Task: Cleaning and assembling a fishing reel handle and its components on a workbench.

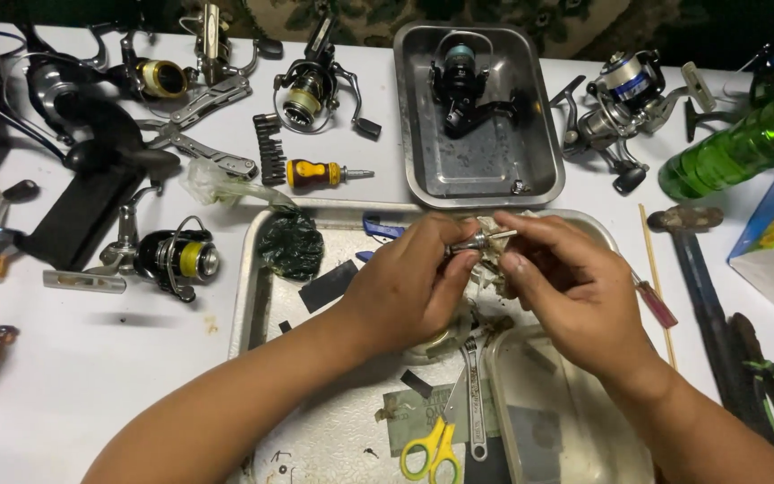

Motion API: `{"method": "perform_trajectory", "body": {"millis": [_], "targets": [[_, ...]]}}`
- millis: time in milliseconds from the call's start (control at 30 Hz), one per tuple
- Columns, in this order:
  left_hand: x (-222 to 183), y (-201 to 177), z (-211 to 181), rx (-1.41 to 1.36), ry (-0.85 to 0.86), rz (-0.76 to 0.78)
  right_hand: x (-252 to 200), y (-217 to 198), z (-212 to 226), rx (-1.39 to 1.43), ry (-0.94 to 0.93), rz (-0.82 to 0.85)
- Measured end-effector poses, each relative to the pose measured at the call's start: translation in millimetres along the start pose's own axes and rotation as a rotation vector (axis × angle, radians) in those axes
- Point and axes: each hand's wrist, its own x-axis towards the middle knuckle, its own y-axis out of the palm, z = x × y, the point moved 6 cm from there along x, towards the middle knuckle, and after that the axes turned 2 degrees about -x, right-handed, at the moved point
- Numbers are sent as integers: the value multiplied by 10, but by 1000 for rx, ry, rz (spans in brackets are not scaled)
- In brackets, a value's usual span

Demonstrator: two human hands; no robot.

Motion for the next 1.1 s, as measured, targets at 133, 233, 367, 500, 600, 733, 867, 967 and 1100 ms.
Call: {"method": "perform_trajectory", "body": {"millis": [133,233,367,500,600,733,867,967,1100], "targets": [[18,-96,-102,107,184,-99,45,41,152,-58,-31,-4],[32,-110,-65,139,185,-132,85,66,265,-232,-115,-21],[67,-125,12,76,116,-114,151,34,312,-326,-228,-78],[85,-110,111,-31,-91,-67,184,-48,424,-342,-298,-68],[90,-112,129,-88,-183,-41,168,-65,422,-383,-338,-33],[102,-106,142,-139,-218,-18,144,-104,428,-432,-368,-49],[139,-104,210,-260,-406,49,174,-208,314,-371,-242,-20],[112,-83,350,-321,-507,33,176,-266,158,-438,-191,82],[120,-105,421,-335,-532,28,165,-327,94,-446,-170,124]]}}
